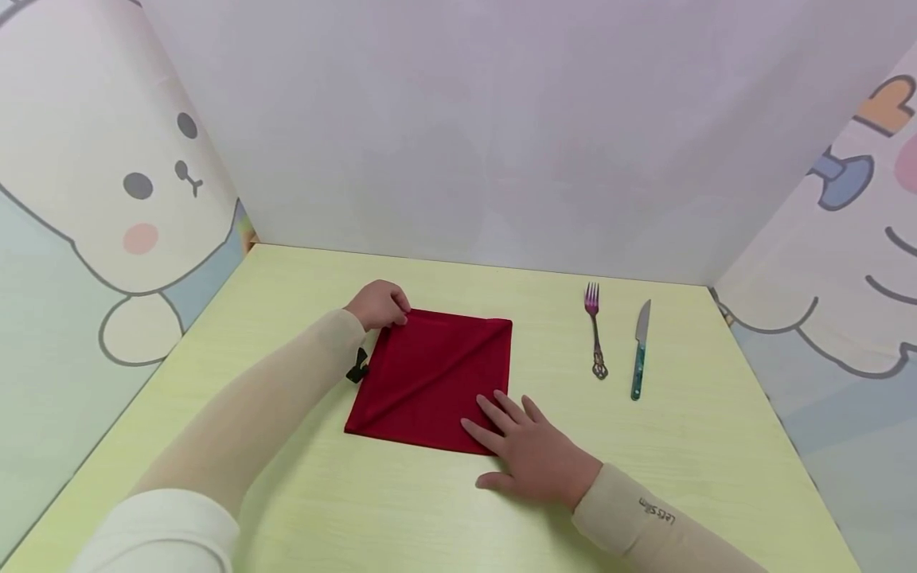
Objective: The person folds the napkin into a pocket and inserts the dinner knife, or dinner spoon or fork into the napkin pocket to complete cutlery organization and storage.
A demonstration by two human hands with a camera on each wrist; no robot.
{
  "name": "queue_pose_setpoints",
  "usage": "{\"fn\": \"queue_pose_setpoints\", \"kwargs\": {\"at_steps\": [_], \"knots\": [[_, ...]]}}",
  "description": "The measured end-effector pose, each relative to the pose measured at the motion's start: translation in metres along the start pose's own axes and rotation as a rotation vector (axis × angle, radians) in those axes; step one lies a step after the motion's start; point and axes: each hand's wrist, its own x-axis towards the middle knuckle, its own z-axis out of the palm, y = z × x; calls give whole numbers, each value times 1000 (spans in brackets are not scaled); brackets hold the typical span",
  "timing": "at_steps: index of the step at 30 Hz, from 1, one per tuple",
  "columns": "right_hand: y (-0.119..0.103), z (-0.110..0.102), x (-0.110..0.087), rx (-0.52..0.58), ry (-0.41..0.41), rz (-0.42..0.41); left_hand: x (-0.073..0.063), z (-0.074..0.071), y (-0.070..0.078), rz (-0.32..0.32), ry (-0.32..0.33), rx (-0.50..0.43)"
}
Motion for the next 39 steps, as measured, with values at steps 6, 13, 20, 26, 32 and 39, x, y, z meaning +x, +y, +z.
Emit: {"fn": "queue_pose_setpoints", "kwargs": {"at_steps": [6,13,20,26,32,39], "knots": [[1,1,0,-3,-15,11,6,-1,-6,12,39,21],[1,0,0,-8,17,-8,11,-1,-7,-1,60,38],[-1,-2,0,4,8,-7,10,1,-5,-15,71,86],[-1,-2,0,5,8,-4,10,1,-4,-36,84,85],[0,-1,0,5,-5,9,10,4,-6,-48,98,95],[1,0,0,3,-18,23,15,6,-7,-41,135,189]]}}
